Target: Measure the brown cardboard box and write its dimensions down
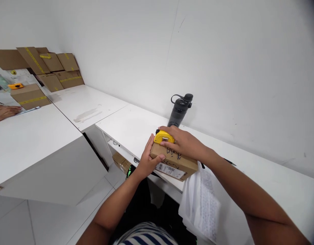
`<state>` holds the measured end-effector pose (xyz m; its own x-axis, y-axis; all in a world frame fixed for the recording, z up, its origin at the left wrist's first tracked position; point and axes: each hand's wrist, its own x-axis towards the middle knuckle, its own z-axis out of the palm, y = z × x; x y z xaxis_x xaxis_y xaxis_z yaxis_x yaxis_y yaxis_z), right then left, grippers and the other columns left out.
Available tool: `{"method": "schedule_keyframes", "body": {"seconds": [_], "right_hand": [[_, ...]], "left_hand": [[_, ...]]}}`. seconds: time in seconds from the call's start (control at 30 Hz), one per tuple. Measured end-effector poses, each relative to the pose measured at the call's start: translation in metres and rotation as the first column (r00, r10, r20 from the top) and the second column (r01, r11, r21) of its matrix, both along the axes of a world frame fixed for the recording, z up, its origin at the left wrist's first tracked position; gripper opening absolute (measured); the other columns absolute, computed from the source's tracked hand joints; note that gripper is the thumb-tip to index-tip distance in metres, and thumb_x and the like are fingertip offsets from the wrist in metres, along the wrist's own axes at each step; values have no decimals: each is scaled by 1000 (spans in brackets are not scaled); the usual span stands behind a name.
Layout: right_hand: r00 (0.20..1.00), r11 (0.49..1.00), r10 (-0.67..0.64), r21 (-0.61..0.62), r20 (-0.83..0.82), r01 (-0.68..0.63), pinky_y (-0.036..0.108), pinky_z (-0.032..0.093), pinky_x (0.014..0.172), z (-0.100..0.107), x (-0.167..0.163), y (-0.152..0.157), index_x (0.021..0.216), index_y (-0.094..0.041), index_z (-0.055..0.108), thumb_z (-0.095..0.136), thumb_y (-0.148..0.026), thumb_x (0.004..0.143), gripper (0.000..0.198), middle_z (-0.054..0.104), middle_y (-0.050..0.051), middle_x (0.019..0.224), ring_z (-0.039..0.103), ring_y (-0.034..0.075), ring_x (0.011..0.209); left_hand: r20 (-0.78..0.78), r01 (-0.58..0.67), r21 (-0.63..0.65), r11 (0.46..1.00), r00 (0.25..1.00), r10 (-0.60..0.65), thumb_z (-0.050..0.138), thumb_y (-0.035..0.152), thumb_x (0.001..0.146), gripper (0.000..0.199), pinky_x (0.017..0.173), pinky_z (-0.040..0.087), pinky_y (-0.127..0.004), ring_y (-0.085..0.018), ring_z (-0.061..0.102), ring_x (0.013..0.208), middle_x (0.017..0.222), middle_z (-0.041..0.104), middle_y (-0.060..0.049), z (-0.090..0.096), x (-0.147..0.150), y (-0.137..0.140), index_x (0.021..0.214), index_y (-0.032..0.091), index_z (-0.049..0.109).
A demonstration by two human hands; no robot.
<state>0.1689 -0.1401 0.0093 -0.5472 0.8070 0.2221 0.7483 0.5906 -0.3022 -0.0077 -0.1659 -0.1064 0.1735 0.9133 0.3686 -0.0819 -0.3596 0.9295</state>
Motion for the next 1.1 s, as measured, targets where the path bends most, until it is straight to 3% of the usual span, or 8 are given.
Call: {"method": "schedule_keyframes", "body": {"seconds": [0.13, 0.27, 0.43, 0.53, 0.93, 1.1], "right_hand": [[999, 1000, -11, 8, 52, 11, 36, 52, 72, 9, 14, -8, 138, -33, 43, 48, -47, 93, 48, 63, 6, 105, 65, 24, 86], [996, 996, -72, -42, 59, 74, 37, 54, 73, 10, 54, -23, 135, -36, 47, 50, -52, 90, 48, 66, 4, 110, 66, 25, 91], [982, 981, -183, -66, -41, 180, 39, 53, 87, -5, 119, -41, 137, -38, 46, 54, -52, 89, 50, 58, 2, 135, 61, 28, 114], [968, 970, -234, -89, -88, 227, 40, 52, 92, -15, 141, -51, 140, -38, 43, 55, -51, 90, 54, 54, 3, 140, 56, 28, 121], [964, 973, -229, -41, -135, 225, 46, 50, 99, -18, 140, -56, 142, -38, 41, 55, -48, 90, 55, 55, 2, 140, 55, 27, 123], [952, 964, -264, -31, -156, 263, 45, 45, 104, -15, 129, -52, 145, -36, 36, 59, -51, 87, 64, 52, 2, 143, 52, 27, 127]], "left_hand": [[48, 12, -55, 998, 999, -9, 68, 39, 82, 85, 118, 28, -39, -29, 29, 144, 159, 26, -9, 0, 3, -2, 153, 22, 23], [41, 2, -59, 998, 999, 1, 67, 39, 82, 84, 117, 29, -38, -29, 32, 142, 157, 30, -8, -2, 2, -2, 152, 22, 24], [5, -13, -48, 999, 1000, 13, 66, 38, 83, 81, 117, 29, -39, -28, 36, 140, 156, 34, -8, 0, 2, -1, 152, 24, 26], [-31, -50, -21, 999, 998, 49, 66, 38, 82, 80, 118, 27, -39, -27, 36, 141, 156, 33, -7, 1, 2, 2, 151, 25, 28], [-90, -96, 41, 995, 991, 99, 64, 40, 83, 79, 117, 29, -41, -27, 36, 140, 156, 33, -8, -3, 3, 10, 151, 25, 28], [-88, -112, 68, 991, 989, 117, 65, 41, 82, 79, 117, 28, -40, -28, 33, 142, 155, 35, -9, -2, 4, 9, 150, 22, 31]]}}
